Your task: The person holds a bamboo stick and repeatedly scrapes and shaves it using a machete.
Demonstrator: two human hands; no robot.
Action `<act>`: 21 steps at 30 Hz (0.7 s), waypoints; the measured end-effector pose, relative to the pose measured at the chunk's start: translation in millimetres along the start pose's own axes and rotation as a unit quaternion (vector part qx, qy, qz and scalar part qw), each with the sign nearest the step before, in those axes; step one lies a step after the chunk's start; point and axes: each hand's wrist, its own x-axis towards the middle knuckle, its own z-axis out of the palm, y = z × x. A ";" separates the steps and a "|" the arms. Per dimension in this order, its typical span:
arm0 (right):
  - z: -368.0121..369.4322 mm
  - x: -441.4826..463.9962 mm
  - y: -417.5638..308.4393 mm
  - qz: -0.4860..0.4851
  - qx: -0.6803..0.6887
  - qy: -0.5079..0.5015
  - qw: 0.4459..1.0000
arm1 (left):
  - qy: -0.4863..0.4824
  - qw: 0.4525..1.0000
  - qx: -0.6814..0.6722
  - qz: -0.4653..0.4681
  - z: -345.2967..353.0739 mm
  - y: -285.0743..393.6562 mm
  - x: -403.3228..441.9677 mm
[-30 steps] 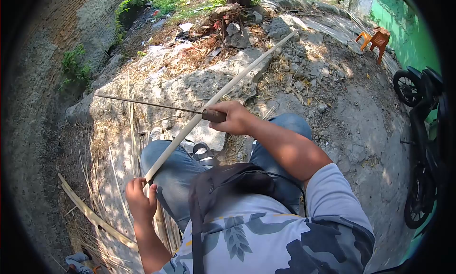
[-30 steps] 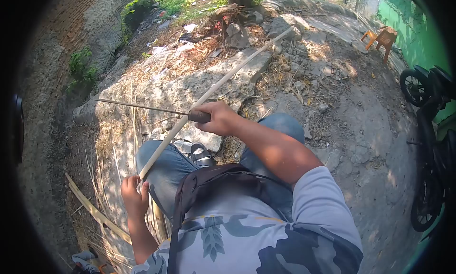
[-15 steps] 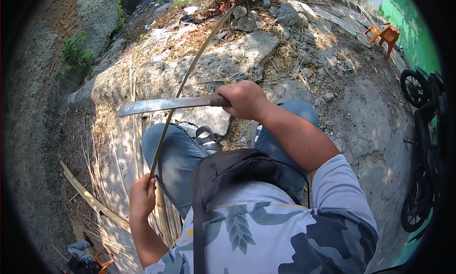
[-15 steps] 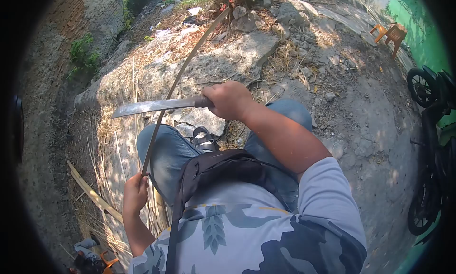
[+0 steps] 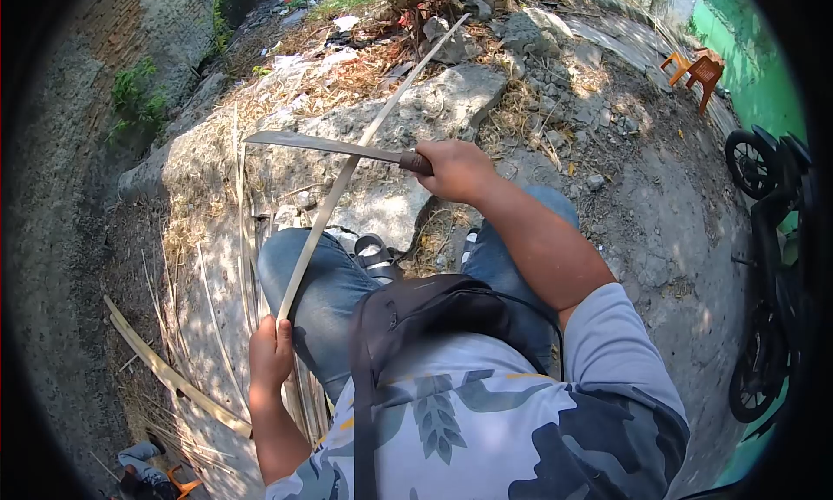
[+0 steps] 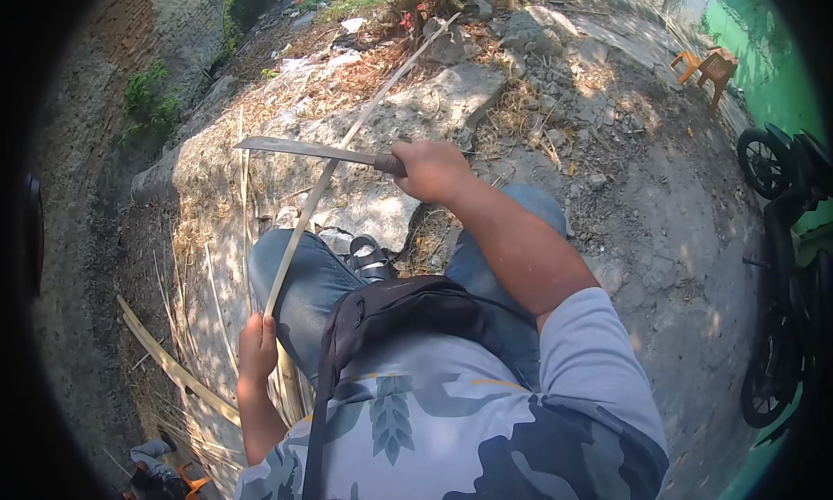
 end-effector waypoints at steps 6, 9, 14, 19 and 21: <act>18.1 -10.1 -19.8 -0.194 -0.045 0.011 0.980 | -0.014 0.998 -0.066 0.008 0.4 0.0 2.3; 13.2 -2.5 -20.7 -0.138 -0.066 -0.020 0.988 | -0.027 0.998 -0.065 0.004 0.0 -6.6 3.1; -2.4 18.6 -9.4 -0.057 -0.044 -0.021 0.997 | -0.020 0.995 -0.094 0.005 3.5 -8.2 5.5; -19.8 19.9 -18.4 -0.145 -0.104 -0.002 0.984 | -0.043 0.990 -0.136 0.008 4.5 -20.8 10.6; -4.9 19.1 -19.6 -0.158 -0.121 -0.031 0.979 | -0.047 0.992 -0.117 -0.001 1.9 -17.5 10.1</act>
